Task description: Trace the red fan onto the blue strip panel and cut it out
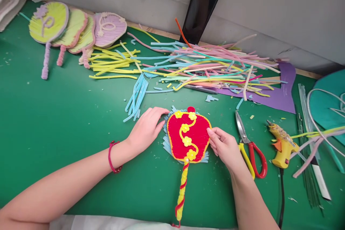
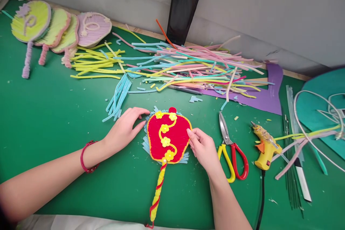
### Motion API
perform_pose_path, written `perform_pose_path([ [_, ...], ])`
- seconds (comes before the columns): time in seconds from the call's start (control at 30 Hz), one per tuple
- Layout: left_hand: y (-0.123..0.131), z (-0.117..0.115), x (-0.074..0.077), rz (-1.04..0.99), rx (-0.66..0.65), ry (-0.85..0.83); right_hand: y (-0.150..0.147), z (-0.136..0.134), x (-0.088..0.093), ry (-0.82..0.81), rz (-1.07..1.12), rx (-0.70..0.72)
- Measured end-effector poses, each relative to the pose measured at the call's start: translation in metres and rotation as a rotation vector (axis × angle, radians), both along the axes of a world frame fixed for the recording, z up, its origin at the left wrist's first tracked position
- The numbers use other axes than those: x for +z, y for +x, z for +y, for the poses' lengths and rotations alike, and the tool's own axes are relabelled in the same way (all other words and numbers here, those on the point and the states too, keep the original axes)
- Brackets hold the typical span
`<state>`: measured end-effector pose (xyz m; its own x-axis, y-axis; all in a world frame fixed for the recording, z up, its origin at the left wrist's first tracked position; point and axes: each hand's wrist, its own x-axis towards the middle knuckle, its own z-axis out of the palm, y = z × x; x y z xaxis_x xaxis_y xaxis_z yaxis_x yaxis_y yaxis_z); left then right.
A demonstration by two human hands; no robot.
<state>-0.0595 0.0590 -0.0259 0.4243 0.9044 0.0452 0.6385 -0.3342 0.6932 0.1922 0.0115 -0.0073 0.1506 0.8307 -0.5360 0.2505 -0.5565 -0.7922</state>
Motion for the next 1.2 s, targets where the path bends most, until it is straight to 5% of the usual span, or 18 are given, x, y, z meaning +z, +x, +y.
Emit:
perform_pose_path([
  [0.33, 0.003, -0.007, 0.002, 0.054, -0.017, 0.135, 0.001, -0.004, -0.001, 0.078, -0.137, 0.091],
  [0.63, 0.014, -0.017, 0.000, 0.231, -0.354, 0.225, 0.000, -0.003, 0.005, 0.055, -0.145, 0.062],
  [0.8, 0.015, -0.015, -0.002, 0.269, -0.343, 0.252, 0.008, -0.002, -0.004, 0.349, -0.483, 0.015],
  [0.93, 0.014, -0.014, -0.001, 0.263, -0.349, 0.275, 0.006, 0.001, -0.012, 0.598, -0.565, 0.115],
  [1.2, 0.015, -0.015, -0.001, 0.315, -0.350, 0.291, -0.002, -0.001, -0.023, 0.705, -0.606, 0.180],
])
